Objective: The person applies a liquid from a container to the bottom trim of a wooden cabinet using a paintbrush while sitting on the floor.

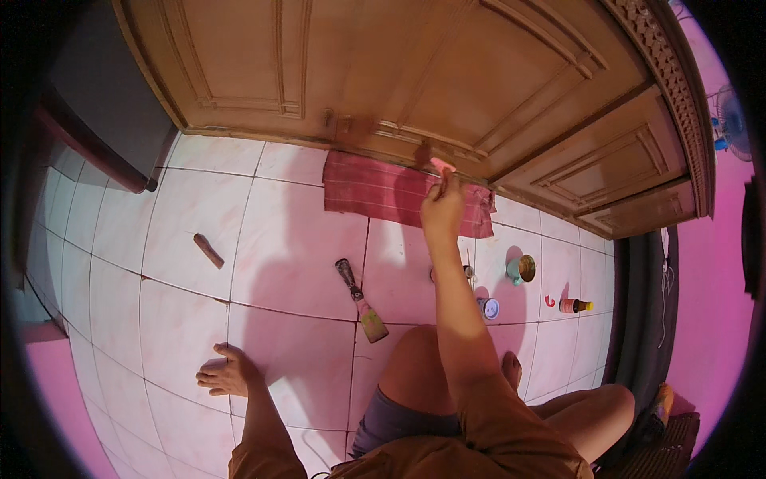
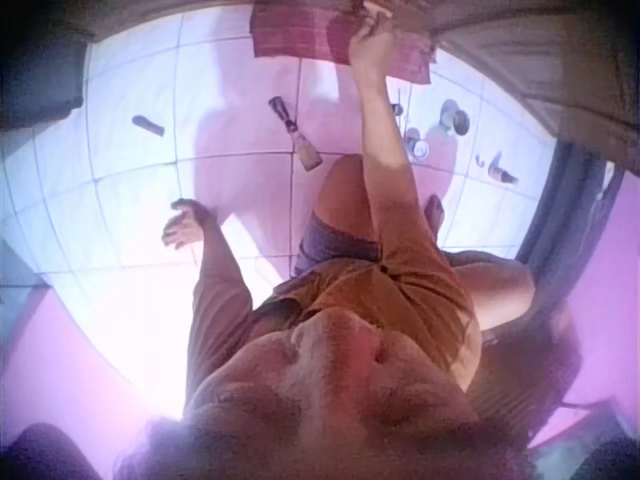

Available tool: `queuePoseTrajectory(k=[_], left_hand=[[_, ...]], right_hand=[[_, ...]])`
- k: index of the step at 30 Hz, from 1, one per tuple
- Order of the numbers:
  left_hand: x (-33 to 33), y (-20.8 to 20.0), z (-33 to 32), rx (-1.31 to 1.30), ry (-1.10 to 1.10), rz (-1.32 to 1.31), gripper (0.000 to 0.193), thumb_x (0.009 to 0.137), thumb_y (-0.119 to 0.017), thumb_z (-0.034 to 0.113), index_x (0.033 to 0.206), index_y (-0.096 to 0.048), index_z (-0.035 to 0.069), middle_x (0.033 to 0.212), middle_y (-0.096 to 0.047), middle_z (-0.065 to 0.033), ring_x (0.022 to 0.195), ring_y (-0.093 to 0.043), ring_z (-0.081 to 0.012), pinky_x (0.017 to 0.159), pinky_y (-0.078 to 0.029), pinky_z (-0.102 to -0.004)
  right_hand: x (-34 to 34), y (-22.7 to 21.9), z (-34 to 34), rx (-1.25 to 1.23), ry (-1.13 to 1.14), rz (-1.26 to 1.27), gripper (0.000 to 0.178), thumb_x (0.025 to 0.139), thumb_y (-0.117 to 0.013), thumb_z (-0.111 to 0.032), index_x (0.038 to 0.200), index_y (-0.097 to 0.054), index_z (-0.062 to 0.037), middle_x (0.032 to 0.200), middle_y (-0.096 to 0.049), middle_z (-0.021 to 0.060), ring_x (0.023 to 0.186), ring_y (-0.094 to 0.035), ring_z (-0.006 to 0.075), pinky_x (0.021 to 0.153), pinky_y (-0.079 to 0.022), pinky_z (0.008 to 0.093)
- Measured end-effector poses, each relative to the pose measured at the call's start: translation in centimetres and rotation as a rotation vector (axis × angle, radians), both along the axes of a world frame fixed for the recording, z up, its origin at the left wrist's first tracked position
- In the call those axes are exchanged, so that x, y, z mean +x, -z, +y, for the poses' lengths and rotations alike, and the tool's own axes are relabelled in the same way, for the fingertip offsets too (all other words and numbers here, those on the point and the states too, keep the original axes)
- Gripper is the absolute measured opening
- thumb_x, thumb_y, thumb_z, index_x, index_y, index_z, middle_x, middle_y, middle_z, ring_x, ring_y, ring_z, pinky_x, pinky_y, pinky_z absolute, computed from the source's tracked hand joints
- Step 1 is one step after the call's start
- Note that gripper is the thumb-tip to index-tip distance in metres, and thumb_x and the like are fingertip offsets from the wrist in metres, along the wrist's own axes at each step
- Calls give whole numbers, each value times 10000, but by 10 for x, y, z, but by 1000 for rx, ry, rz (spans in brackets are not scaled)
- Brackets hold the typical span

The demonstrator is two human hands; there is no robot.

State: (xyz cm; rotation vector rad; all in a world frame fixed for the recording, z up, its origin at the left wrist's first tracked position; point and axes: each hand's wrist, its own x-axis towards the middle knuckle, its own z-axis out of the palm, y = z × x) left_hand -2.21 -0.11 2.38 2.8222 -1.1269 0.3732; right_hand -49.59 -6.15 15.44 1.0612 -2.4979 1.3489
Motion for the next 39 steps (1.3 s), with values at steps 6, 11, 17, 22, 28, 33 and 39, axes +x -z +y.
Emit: queuePoseTrajectory(k=[6, 11, 17, 22, 28, 33, 39], left_hand=[[2, 4, 0, -53, 23, -5, 843, 955, -329, 646, 1272, -438, -127, 1469, -337, -286, 1426, -261, -412, 1097, -262, -607], [-6, -9, -2, -20, 34, 25, 826, 958, -325, 631, 1264, -444, -126, 1424, -374, -276, 1376, -314, -404, 1043, -310, -586], [0, 1, 0, -43, 35, -86, 811, 961, -332, 620, 1270, -445, -121, 1424, -375, -275, 1378, -308, -413, 1050, -306, -583], [-8, -9, -2, -5, 26, 21, 806, 963, -345, 613, 1284, -439, -120, 1430, -372, -277, 1386, -304, -422, 1064, -295, -589], [-3, 1, -2, -43, 25, -45, 781, 964, -347, 612, 1268, -442, -101, 1438, -369, -274, 1408, -284, -417, 1087, -267, -590], [-2, -3, 0, -14, 8, 25, 798, 961, -349, 627, 1274, -445, -101, 1452, -365, -271, 1422, -271, -403, 1092, -269, -597], [-3, 4, -2, -39, 3, -50, 778, 958, -391, 612, 1295, -430, -88, 1487, -342, -268, 1457, -229, -406, 1131, -226, -606]], right_hand=[[44, -7, -21, 49, -373, -22, 409, 930, -522, -35, 1338, -551, -24, 1106, -561, 261, 1004, -606, 418, 840, -522, 455], [19, 14, -39, 37, -297, 24, 384, 943, -505, -41, 1321, -569, -21, 1155, -547, 268, 1003, -606, 420, 840, -521, 456], [44, 14, -28, 147, -177, -14, 408, 943, -497, -49, 1347, -546, -20, 1106, -569, 263, 997, -612, 404, 811, -524, 438], [37, 15, -45, -12, -213, 118, 387, 949, -484, -35, 1328, -552, 8, 1079, -571, 259, 1017, -589, 402, 887, -490, 443], [31, 10, -28, -13, 10, -45, 313, 957, -471, -34, 1241, -591, 20, 1130, -556, 269, 1028, -571, 395, 900, -467, 436], [39, -1, -39, 11, -134, -4, 351, 935, -450, -9, 1254, -596, -33, 1204, -584, 238, 1097, -564, 392, 909, -469, 438], [-35, 11, -5, -69, -6, -29, 364, 928, -434, 1, 1234, -619, -66, 1098, -653, 240, 1065, -609, 406, 946, -478, 432]])
